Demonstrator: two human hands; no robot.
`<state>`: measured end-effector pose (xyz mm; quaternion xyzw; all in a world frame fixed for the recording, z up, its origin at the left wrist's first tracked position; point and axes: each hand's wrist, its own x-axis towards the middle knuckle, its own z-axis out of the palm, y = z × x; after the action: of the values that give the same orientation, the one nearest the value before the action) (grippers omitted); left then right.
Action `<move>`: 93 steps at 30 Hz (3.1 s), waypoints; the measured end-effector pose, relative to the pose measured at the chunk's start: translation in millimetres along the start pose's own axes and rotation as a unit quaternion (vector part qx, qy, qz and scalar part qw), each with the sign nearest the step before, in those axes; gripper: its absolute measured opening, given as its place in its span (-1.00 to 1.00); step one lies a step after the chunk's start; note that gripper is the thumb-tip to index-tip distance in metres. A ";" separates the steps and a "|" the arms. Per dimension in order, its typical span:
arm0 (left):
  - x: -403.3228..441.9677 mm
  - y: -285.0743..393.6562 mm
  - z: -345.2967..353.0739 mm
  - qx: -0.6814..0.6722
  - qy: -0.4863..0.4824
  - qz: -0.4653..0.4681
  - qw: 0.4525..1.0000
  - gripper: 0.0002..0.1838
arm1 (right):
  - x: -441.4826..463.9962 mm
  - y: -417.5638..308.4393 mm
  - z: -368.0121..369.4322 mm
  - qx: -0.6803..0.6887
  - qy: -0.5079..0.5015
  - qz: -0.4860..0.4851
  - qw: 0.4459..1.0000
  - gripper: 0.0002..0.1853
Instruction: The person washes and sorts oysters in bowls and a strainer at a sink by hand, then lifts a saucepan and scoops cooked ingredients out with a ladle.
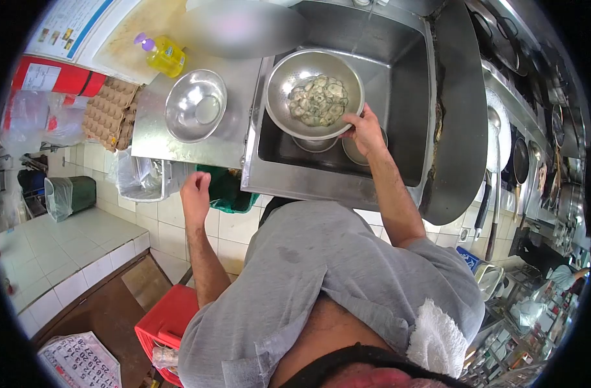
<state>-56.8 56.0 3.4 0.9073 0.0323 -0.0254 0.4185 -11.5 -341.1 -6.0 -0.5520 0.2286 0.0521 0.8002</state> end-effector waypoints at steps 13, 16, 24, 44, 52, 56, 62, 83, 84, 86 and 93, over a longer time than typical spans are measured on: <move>-1.6 -76.4 18.0 0.345 -0.180 -0.264 0.883 -0.38 | 14.3 -18.3 -11.2 0.028 0.033 -0.040 0.998 -0.53; -8.7 -121.1 17.8 0.396 -0.056 -0.223 0.889 -0.38 | 17.0 -16.5 -14.4 0.043 0.025 -0.062 0.997 -0.52; 3.9 -10.4 -5.6 0.196 0.096 -0.072 0.973 -0.88 | 16.7 -15.8 -24.7 0.052 0.002 -0.073 0.996 -0.51; 199.2 219.5 218.6 -0.486 -0.397 -0.065 0.776 -0.76 | 8.0 -23.3 -58.3 0.068 0.095 -0.087 0.989 -0.53; 276.8 296.0 306.4 -0.430 -0.356 -0.025 0.830 -0.75 | -16.4 -12.5 -102.4 0.066 0.230 -0.083 0.967 -0.58; 304.7 303.2 345.8 -0.312 -0.261 -0.098 0.908 -0.79 | -24.0 -16.7 -109.5 0.096 0.247 -0.085 0.960 -0.56; 267.0 286.9 325.9 -0.057 -0.134 0.404 0.903 -0.55 | -2.0 -17.9 -120.8 0.091 0.235 -0.101 0.963 -0.55; 276.0 297.2 318.9 -0.115 -0.216 0.252 0.936 -0.75 | 62.0 -52.2 -79.8 0.095 0.164 -0.133 0.973 -0.60; 277.2 302.0 315.0 -0.115 -0.214 0.252 0.937 -0.75 | 64.8 -55.1 -79.9 0.094 0.162 -0.133 0.973 -0.60; 279.8 311.2 307.0 -0.032 -0.262 0.264 0.928 -0.78 | 69.4 -60.2 -80.3 0.093 0.158 -0.134 0.974 -0.52; 277.2 305.7 294.1 0.056 -0.219 0.305 0.925 -0.74 | 77.5 -59.6 -84.7 0.099 0.158 -0.141 0.972 -0.57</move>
<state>238.2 -355.4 24.1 0.8671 -0.3402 -0.0962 0.3509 51.4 -454.0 -11.8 -0.4977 0.2764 -0.1718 0.8040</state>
